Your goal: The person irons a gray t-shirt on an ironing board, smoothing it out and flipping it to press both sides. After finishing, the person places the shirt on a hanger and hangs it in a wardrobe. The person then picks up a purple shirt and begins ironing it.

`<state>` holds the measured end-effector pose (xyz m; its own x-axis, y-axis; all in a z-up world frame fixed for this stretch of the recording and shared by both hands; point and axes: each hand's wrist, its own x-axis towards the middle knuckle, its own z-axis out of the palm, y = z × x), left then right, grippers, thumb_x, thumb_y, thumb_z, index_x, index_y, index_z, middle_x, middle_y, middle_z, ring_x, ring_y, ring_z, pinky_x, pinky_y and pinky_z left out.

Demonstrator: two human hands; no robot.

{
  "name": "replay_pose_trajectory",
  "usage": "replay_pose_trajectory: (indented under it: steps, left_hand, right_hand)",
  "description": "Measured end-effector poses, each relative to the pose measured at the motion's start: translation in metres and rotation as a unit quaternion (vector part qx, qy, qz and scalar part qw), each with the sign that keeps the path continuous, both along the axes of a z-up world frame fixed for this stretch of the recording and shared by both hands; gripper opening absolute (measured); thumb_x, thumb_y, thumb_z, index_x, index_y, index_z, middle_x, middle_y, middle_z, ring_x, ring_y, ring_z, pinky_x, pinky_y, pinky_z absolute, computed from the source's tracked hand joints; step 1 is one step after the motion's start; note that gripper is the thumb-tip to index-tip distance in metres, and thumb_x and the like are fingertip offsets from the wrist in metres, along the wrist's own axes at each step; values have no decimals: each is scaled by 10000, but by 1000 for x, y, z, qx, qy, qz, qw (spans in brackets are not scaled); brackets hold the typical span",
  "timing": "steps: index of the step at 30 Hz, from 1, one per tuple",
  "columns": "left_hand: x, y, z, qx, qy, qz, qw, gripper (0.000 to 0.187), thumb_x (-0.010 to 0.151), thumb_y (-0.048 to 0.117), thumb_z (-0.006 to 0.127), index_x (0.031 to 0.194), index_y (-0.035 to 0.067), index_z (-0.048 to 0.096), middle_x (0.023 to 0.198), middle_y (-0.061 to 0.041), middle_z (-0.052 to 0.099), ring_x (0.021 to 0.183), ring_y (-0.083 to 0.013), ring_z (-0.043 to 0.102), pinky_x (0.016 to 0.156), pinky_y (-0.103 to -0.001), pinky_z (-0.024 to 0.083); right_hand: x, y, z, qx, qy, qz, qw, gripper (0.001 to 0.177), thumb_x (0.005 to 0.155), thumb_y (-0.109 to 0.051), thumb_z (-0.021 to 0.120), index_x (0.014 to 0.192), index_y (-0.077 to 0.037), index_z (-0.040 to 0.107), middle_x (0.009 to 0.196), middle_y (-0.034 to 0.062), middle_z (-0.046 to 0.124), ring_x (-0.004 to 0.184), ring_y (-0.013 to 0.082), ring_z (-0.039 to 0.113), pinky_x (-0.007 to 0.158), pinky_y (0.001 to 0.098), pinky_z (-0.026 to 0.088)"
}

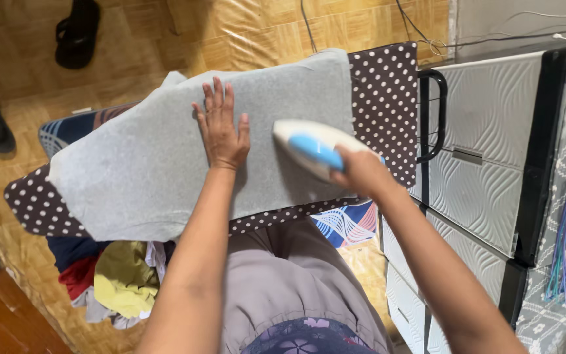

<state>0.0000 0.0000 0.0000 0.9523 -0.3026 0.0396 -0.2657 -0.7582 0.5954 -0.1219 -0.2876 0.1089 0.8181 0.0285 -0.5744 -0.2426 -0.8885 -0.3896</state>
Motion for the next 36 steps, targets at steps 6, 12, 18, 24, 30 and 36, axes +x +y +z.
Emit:
replay_pose_trajectory:
  steps: [6,12,18,24,30,36]
  left_hand:
    - [-64,78,2,98,26,96,990,538,1082,216,512,1611,147,446,1746,-19,267,1649,-261,179,1339,-516,129]
    - [-123,159,12,186,37,223,956,587,1075,264,475,1629,90,393,1737,-111,227,1609,-332,149,1276,-569,80]
    - [-131,202,7,191,83,251,945,608,1073,348,461,1638,155,346,1735,-41,209,1605,-277,146,1265,-575,78]
    - [-131,206,3,215,105,247,939,628,1092,444,407,1664,225,268,1746,-3,140,1608,-250,112,1272,-561,83]
    - [-120,203,14,217,118,241,938,681,1036,409,476,1637,186,247,1723,-47,119,1572,-270,79,1236,-589,59]
    - [-115,193,39,178,164,263,934,608,1020,262,504,1586,112,344,1704,-89,150,1573,-292,69,1223,-625,22]
  right_hand:
    - [-34,31,23,-6,80,159,984,250,805,-295,737,938,-132,601,755,151,718,741,410,698,701,524,546]
    - [-29,99,27,40,26,163,986,322,760,-267,777,950,-94,584,748,181,707,735,431,687,681,538,534]
    - [-18,203,18,57,17,200,978,321,808,-262,756,1001,-70,586,780,205,709,771,433,687,707,547,525]
    - [-30,185,19,27,-38,180,983,398,720,-254,786,1033,-61,635,761,219,702,725,441,688,664,534,534]
    - [-35,159,30,-70,32,175,982,274,792,-292,747,940,-93,632,756,183,725,775,401,712,734,505,555]
    - [-10,243,15,184,-33,-75,980,288,908,-280,702,1024,-42,588,713,174,660,606,302,678,591,419,558]
